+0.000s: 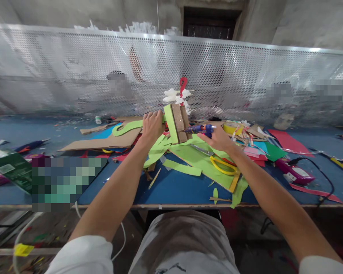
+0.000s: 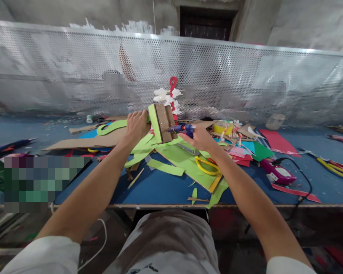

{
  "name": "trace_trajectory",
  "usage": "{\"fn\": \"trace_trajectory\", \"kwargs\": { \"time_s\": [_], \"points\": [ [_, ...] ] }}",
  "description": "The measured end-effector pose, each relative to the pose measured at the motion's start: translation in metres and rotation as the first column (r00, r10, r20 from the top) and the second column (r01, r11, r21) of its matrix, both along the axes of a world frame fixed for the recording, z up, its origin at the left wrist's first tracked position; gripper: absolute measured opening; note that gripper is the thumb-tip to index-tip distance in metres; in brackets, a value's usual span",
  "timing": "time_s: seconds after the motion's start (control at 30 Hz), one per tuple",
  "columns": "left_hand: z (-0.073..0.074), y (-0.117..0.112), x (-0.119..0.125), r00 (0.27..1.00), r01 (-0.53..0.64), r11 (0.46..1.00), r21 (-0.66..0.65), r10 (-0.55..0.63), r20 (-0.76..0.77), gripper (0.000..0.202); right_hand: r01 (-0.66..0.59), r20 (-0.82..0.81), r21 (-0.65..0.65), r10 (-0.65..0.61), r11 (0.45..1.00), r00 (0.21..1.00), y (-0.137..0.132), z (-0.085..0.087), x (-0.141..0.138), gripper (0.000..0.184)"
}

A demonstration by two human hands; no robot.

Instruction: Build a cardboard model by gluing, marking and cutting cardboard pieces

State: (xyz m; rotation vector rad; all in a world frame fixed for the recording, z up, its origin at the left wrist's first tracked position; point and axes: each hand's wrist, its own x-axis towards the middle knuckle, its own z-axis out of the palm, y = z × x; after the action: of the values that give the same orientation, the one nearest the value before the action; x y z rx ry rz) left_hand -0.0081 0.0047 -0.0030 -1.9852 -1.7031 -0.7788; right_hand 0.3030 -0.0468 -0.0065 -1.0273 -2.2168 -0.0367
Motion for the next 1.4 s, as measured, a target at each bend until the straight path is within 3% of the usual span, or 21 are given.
{"fn": "trace_trajectory", "kwargs": {
  "time_s": [0.4, 0.6, 0.73, 1.07, 1.27, 1.4],
  "points": [
    [0.002, -0.002, -0.005, 0.999, -0.027, 1.0, -0.016, 0.028, 0.035, 0.041, 0.017, 0.025, 0.02, -0.017, 1.0, 1.0, 0.009, -0.006, 0.005, 0.055],
    [0.001, -0.002, -0.006, 0.999, -0.03, 0.999, -0.023, 0.031, 0.034, 0.041, -0.101, 0.075, -0.075, 0.107, 0.992, 0.991, -0.002, 0.001, 0.005, 0.058],
    [0.0, 0.0, -0.008, 0.998, -0.042, 0.999, -0.016, 0.042, 0.036, 0.04, -0.088, -0.021, -0.082, 0.087, 0.993, 0.996, -0.005, 0.005, 0.006, 0.062],
    [0.0, 0.0, -0.006, 0.998, -0.028, 0.999, -0.031, 0.03, 0.05, 0.039, 0.057, -0.049, 0.025, -0.056, 0.998, 0.997, 0.002, -0.002, 0.002, 0.063],
    [0.0, 0.0, -0.008, 0.998, -0.048, 0.998, -0.04, 0.049, 0.045, 0.041, -0.034, 0.084, -0.003, 0.034, 0.999, 0.996, 0.0, 0.0, -0.002, 0.061],
    [0.001, 0.0, -0.008, 0.997, -0.048, 0.998, -0.034, 0.05, 0.061, 0.042, 0.021, 0.025, -0.004, -0.021, 1.0, 0.999, 0.0, 0.002, 0.001, 0.062]
  ]
}}
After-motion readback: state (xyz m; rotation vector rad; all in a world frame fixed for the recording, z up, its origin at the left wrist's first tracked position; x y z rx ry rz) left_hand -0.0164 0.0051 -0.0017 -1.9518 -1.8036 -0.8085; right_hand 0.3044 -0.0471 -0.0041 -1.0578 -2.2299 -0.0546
